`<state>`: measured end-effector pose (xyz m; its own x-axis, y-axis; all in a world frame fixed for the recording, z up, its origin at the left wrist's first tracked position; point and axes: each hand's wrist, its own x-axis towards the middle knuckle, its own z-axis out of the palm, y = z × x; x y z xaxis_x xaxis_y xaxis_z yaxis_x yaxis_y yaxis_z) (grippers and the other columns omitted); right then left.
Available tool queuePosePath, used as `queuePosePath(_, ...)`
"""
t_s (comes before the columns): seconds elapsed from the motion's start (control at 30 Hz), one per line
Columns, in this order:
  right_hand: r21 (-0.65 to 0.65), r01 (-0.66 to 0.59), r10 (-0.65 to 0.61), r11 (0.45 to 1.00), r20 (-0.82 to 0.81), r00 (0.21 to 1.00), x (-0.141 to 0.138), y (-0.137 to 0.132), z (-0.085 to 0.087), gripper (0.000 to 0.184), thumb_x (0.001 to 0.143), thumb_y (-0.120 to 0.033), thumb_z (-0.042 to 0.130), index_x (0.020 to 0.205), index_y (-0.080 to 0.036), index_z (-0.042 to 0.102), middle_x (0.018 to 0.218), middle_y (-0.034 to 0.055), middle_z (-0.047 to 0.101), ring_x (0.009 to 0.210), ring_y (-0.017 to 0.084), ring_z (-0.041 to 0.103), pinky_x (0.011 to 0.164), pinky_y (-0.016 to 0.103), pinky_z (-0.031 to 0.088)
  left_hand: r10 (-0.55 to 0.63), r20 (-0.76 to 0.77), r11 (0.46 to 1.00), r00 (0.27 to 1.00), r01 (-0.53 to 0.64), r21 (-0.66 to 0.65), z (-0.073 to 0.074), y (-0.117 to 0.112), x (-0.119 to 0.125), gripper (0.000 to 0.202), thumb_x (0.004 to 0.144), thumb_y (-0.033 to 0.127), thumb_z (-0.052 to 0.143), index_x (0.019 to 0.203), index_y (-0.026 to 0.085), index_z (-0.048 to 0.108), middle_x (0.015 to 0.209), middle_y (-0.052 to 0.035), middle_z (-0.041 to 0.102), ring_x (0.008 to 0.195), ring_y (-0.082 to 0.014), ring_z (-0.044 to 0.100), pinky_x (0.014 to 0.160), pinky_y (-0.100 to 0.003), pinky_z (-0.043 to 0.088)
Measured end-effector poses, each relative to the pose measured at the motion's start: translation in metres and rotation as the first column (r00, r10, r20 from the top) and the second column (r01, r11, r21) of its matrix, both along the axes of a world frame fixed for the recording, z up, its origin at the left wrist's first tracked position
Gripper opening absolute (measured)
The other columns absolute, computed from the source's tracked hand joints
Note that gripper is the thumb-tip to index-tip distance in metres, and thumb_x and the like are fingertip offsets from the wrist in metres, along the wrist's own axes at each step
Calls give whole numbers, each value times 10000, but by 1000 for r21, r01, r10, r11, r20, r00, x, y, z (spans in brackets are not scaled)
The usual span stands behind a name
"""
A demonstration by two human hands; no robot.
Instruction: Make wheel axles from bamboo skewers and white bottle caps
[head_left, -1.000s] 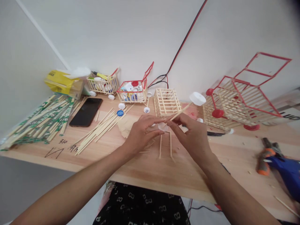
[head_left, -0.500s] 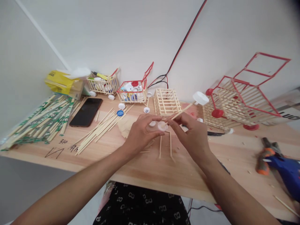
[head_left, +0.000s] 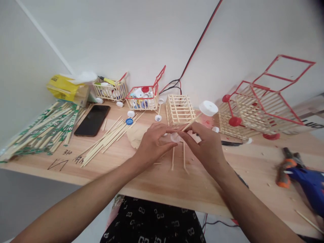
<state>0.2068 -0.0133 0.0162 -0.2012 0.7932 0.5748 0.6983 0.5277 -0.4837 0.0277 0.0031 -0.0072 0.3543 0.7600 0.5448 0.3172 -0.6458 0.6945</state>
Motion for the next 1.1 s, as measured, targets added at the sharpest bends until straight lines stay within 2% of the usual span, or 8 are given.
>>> queuePosePath(0.2,36,2,-2,999,-1,1000,-1,-1,0,73,853,-277,601,800,-231,621,767,-8,676,720,157,618,680,305,470,6,18,999,1000,-5,-42,1,0,0,276,746,236,737,1008,207,656,1039,-62,681,1033,-211,575,932,-403,445)
queuePosePath(0.47,-10,-71,71,997,-2,997,2,0,1,113,861,-234,589,940,-232,670,907,21,722,857,189,655,763,342,495,0,9,998,1000,1,-61,-1,0,-1,298,786,237,694,1078,210,637,1087,-71,669,1068,-221,563,948,-417,428)
queuePosePath(0.8,-5,-70,70,998,2,998,1,0,0,67,862,-245,596,871,-236,662,899,15,725,848,193,661,764,345,491,-7,-4,998,1000,7,-63,-1,-1,-1,288,772,204,707,1050,197,635,1072,-69,668,1055,-212,560,940,-401,434)
queuePosePath(1.1,6,-86,86,996,17,996,3,1,1,92,866,-240,596,916,-240,673,913,20,722,870,193,653,768,332,490,-11,11,998,1000,11,-56,0,-1,0,305,771,216,711,1068,200,644,1068,-74,673,1054,-219,566,948,-409,433)
